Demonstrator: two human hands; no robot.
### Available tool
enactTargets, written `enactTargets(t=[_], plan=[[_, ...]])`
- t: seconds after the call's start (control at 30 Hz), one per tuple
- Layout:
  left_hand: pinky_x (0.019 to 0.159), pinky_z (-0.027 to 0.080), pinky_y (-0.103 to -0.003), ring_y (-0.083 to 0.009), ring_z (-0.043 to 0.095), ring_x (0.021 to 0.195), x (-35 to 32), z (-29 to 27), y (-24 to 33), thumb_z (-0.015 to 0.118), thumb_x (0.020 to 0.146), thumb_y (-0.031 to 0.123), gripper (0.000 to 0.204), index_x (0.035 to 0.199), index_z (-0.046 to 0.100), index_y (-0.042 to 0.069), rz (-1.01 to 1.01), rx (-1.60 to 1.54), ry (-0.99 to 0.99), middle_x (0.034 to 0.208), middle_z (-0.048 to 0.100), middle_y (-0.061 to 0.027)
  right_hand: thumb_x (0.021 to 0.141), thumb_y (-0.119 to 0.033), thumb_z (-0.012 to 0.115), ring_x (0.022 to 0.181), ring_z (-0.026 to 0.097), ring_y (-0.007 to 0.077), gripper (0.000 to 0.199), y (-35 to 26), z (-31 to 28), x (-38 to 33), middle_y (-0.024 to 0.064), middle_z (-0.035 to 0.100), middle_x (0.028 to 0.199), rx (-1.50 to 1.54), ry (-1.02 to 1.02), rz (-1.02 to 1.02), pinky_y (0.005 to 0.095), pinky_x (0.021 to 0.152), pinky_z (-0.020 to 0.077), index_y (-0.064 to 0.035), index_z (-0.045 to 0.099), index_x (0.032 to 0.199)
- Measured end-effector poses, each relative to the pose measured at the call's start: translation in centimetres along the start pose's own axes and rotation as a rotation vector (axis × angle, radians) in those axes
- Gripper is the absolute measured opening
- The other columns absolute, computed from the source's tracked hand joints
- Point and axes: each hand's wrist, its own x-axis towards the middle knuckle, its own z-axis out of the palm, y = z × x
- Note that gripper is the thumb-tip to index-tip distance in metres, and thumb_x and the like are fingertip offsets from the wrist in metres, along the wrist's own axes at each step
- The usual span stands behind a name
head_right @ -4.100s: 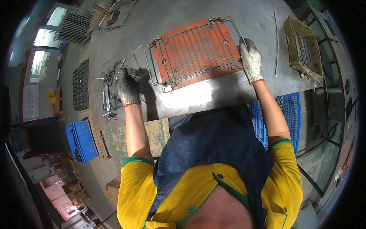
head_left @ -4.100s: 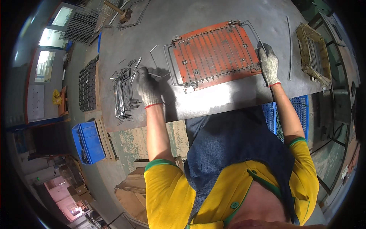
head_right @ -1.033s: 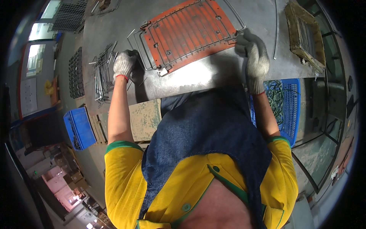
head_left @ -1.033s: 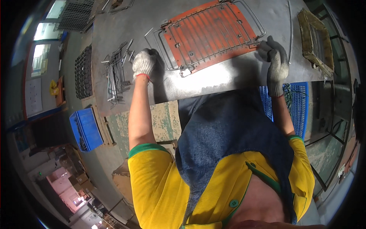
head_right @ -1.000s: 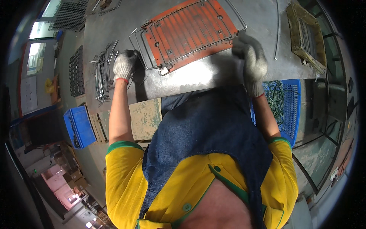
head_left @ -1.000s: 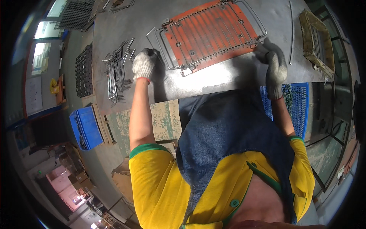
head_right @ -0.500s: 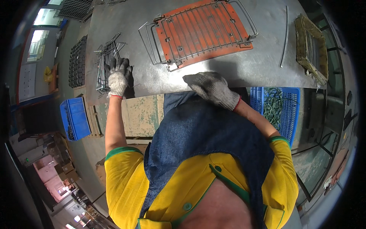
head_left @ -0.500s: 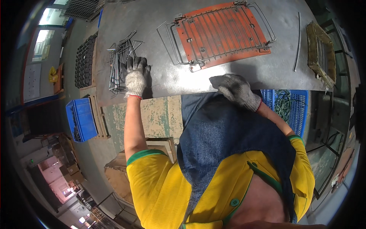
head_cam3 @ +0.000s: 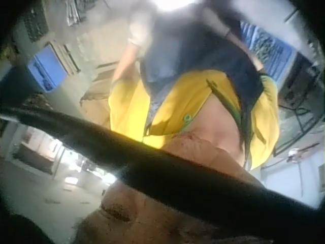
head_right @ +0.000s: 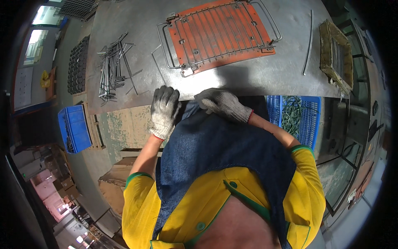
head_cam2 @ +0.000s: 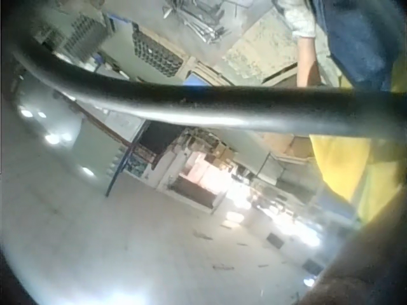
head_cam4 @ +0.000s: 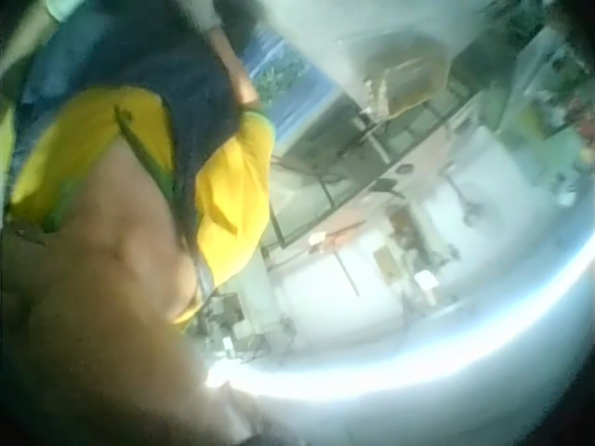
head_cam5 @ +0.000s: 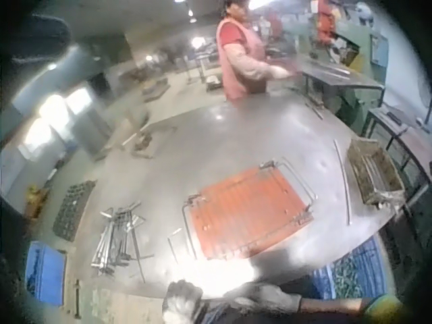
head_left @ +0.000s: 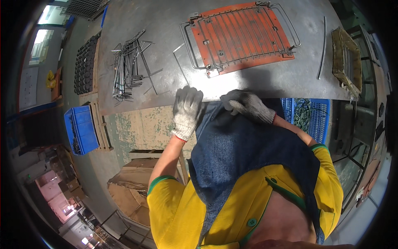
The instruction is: The person assembles metal grids by inserting thin metal rods into slots on an orange rectangular frame. They repeatedly pick up rods from a container, align them with the frame, and press them into place. The person works at a metal table in a workshop environment, handling the components with gloved hands.
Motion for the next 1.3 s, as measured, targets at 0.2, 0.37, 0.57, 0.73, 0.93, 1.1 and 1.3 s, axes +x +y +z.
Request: enactTargets(t=[0.2,0.37,0.57,0.73,0.93,1.1,1.3], plan=[[0.090,0.051,-0.041,-0.0309,0.064,0.103,-0.2,-1.6,2.4,0.071,0.089,0.020,0.021,0.105,0.072,0.007,-0.246,-0.183,0.089,0.110,0.070,-0.0108,0.095,-0.034,0.060,0.107,0.066,0.0288,0.042,0.1,1.4,0.3,0.0146,0.066,0.119,-0.046,0.119,-0.126,0.0399,0.090,0.0531,-0.0096,0.060,0.129],[0.088,0.051,-0.042,-0.0290,0.065,0.099,1.5,-1.7,4.2,0.072,0.088,0.022,0.025,0.110,0.073,0.009,-0.273,-0.383,0.240,0.106,0.070,-0.0112,0.093,-0.027,0.063,0.106,0.065,0.0295,0.036,-1.2,1.8,2.4,0.0129,0.067,0.117,-0.079,0.408,-0.533,0.0390,0.092,0.0530,-0.0096,0.063,0.125],[0.079,0.054,-0.041,-0.0307,0.066,0.092,1.3,2.9,4.8,0.077,0.080,0.017,0.015,0.089,0.068,0.009,-0.338,-0.510,0.397,0.096,0.068,-0.0114,0.095,-0.026,0.059,0.103,0.065,0.0289,0.031,-2.5,2.0,3.1,0.0098,0.068,0.112,-0.217,0.493,-0.465,0.0403,0.089,0.0530,-0.0089,0.067,0.120],[0.089,0.053,-0.035,-0.0241,0.065,0.104,1.0,2.5,5.1,0.072,0.088,0.005,0.030,0.116,0.064,-0.002,-0.582,-0.788,0.264,0.117,0.066,-0.0157,0.090,-0.026,0.067,0.102,0.065,0.0276,0.031,-2.3,2.0,3.4,0.0093,0.068,0.112,-0.287,0.523,-0.473,0.0382,0.086,0.0529,-0.0088,0.069,0.115],[0.083,0.058,-0.035,-0.0244,0.067,0.096,3.6,-3.4,1.9,0.060,0.100,0.038,0.048,0.129,0.052,0.000,-0.913,-1.574,0.432,0.109,0.064,-0.0112,0.089,-0.020,0.068,0.102,0.067,0.0269,0.027,-5.1,-0.4,3.5,0.0087,0.069,0.114,-0.125,0.278,-0.582,0.0394,0.091,0.0528,-0.0101,0.070,0.115],[0.067,0.056,-0.031,-0.0221,0.069,0.080,9.6,-5.7,1.8,0.061,0.099,0.024,0.029,0.112,0.062,-0.002,-0.817,-1.745,0.210,0.089,0.068,-0.0110,0.093,-0.023,0.062,0.097,0.067,0.0231,0.025,-6.1,-1.3,3.0,0.0038,0.066,0.111,-0.321,0.366,-0.700,0.0388,0.087,0.0538,-0.0171,0.070,0.117],[0.065,0.055,-0.038,-0.0297,0.068,0.069,16.8,-5.1,1.1,0.067,0.090,0.037,0.047,0.107,0.061,-0.006,-0.362,-0.501,0.158,0.081,0.068,-0.0176,0.095,-0.031,0.060,0.106,0.065,0.0221,0.031,-6.5,-3.9,3.7,0.0053,0.067,0.115,-0.665,0.400,-0.323,0.0368,0.091,0.0522,-0.0144,0.067,0.120]])
